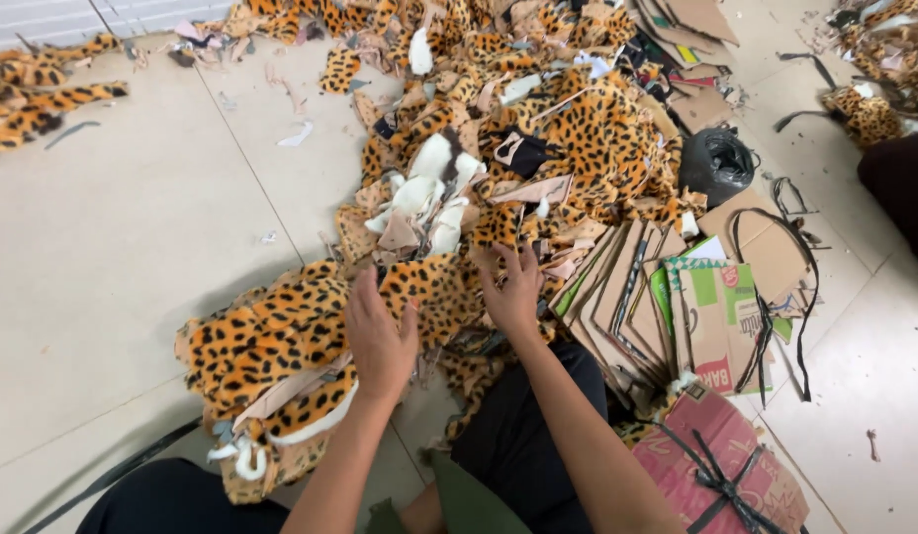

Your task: Stuffing leopard-print fabric scraps into a cardboard box while sitting on the floor.

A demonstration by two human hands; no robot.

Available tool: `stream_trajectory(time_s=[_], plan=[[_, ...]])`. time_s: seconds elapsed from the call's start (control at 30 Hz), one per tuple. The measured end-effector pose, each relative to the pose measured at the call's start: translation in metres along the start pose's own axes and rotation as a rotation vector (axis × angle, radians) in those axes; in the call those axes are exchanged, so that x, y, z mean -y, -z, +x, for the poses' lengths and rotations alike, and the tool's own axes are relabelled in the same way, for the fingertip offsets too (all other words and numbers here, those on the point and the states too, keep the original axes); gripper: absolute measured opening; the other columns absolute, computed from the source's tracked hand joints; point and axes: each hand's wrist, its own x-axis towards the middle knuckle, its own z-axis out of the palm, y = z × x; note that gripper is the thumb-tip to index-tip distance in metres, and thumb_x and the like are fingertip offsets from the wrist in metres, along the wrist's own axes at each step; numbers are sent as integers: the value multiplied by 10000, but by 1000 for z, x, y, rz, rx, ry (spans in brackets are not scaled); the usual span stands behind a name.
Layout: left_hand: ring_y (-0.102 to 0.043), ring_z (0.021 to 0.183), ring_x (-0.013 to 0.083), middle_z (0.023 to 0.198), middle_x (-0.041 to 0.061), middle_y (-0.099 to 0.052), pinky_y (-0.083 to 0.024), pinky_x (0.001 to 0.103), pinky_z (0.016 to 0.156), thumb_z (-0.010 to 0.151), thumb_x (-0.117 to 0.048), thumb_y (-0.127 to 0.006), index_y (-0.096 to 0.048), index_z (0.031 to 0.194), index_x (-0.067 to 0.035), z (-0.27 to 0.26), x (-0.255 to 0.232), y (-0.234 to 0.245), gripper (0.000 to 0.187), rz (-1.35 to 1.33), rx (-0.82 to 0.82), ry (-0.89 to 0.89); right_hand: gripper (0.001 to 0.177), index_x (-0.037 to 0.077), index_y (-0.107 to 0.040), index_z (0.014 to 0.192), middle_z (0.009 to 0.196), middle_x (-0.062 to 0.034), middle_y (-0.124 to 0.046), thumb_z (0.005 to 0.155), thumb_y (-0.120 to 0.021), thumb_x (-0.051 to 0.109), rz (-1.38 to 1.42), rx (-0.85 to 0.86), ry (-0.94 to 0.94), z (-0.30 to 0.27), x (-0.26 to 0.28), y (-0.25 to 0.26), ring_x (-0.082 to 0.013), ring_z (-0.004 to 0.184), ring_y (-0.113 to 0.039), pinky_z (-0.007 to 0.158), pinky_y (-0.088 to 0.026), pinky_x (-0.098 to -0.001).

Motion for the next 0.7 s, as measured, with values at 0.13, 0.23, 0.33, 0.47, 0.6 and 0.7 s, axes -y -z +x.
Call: stream_trajectory(time_s=[0.13,0.23,0.33,0.47,0.6,0.7], plan=[[-436,1371,499,1428,331,-446,-447,612,1062,984,-135,-660,-407,1488,57,-19,-20,-2,596,-96,123,-48,509,255,-571,1457,1570,-159,-314,989,-656,436,-127,149,-280,18,-44,-19,-445,1435,-255,1081,-280,-623],[-399,1396,504,1446,313,-413,-453,628,1076,1018,-118,-558,-412,1484,34,-37,-8,-4,511,-245,218,100,546,74,-521,1494,1534,-175,-363,1049,-594,381,-172,80,-157,1,-14,-15,-421,1418,-218,1112,-169,-643],[-441,1387,475,1381,261,-464,-444,566,1124,1074,-172,-490,-492,1379,50,-44,9,-9,378,-518,235,288,287,86,-680,1306,1302,-116,-554,1045,-628,195,-75,-29,177,-35,19,-13,-359,1289,-407,1089,-238,-579],[-631,993,204,1012,18,-624,-525,377,935,996,-381,-663,-698,1123,-95,-40,22,4,315,-1322,40,861,220,153,-768,1021,922,-57,-708,860,-739,6,228,119,631,-90,71,-2,-294,844,-686,770,-570,-422],[-610,953,189,1129,105,-618,-479,298,820,974,-59,-577,-545,1326,-1,-62,63,46,359,-1734,65,773,373,37,-634,1136,981,-50,-716,785,-757,13,383,296,616,-138,89,-3,-211,859,-680,767,-543,-314],[-656,836,198,1010,135,-691,-529,304,741,956,39,-502,-616,1162,17,-90,82,79,236,-1667,195,769,412,3,-641,1172,1005,-73,-676,780,-766,-9,617,520,558,-155,99,-5,-193,862,-683,810,-531,-299]])
